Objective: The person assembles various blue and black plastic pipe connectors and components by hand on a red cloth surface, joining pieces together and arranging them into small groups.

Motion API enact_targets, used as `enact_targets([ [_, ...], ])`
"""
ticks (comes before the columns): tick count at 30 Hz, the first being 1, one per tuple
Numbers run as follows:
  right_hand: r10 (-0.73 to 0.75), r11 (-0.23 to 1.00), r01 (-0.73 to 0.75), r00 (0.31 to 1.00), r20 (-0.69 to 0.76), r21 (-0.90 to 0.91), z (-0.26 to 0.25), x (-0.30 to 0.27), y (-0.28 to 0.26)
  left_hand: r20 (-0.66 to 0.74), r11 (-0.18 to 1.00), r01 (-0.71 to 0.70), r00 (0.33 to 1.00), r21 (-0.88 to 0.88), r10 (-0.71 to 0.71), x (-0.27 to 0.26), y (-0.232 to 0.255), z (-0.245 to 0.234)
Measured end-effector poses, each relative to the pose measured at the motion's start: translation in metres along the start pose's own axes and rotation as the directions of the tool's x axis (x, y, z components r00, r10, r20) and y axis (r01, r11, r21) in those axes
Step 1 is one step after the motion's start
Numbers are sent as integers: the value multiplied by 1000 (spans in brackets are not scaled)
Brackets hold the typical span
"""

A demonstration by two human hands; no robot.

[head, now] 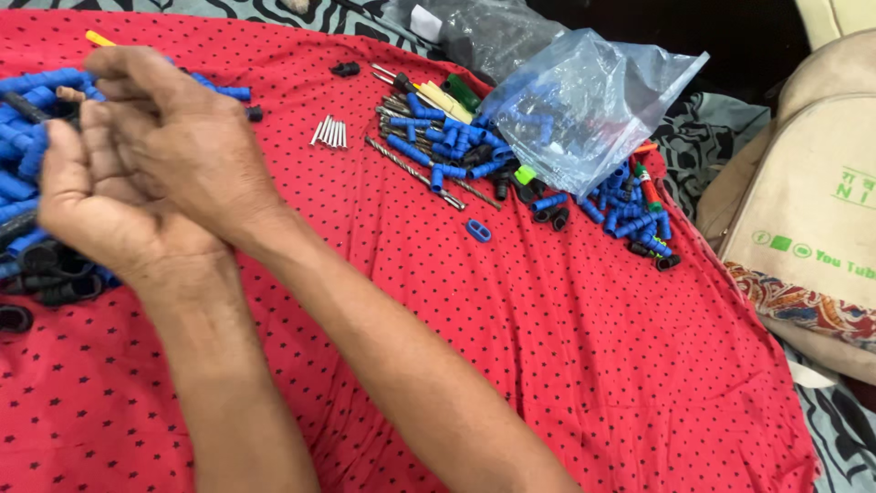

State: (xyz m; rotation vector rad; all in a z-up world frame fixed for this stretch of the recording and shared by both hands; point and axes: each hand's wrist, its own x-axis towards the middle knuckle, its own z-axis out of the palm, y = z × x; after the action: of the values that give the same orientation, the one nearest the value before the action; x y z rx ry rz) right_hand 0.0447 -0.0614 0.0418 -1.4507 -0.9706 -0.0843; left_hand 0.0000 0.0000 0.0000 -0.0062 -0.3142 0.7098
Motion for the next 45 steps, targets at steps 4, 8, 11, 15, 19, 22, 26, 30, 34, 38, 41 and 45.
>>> enact_targets([
  [4,113,990,-116,993,-45,-76,-36,-8,2,23,969,-45,999,241,41,-5,-44,-3],
  [8,110,968,-146,978,-178,-205,-121,-35,-3,-74,961,243,969,133,-235,-31,-134,3],
  [11,15,840,-115,982,-189,-530,-207,-74,-3,-121,826,408,912,389,-393,-72,-198,6],
  [15,445,852,-498,851,-278,-161,-297,-124,21,-306,344,585,738,735,-601,-100,-231,-7],
  [19,344,805,-441,892,-292,-397,-322,-125,46,-136,248,335,801,909,-583,-101,-234,-25],
  [22,453,631,-445,876,-165,-635,-309,-122,41,-338,149,461,801,875,-495,-97,-228,-28],
  [26,413,587,-301,910,-42,-751,-303,-122,26,-353,114,438,831,892,-430,-90,-222,-30],
  [30,568,537,-422,821,-56,-730,-303,-120,12,-332,79,405,833,911,-443,-92,-220,-33],
  [34,642,671,-668,741,-200,-322,-302,-119,16,-313,222,445,835,867,-452,-89,-222,-36],
  [38,627,771,-609,777,-57,185,-302,-117,24,-397,250,571,766,782,-506,-92,-218,-24],
  [41,602,771,-575,799,-18,273,-295,-117,29,-356,268,582,736,768,-576,-95,-218,-15],
  [45,557,810,-529,829,-50,255,-295,-117,27,-349,290,566,758,772,-551,-96,-218,-6],
])
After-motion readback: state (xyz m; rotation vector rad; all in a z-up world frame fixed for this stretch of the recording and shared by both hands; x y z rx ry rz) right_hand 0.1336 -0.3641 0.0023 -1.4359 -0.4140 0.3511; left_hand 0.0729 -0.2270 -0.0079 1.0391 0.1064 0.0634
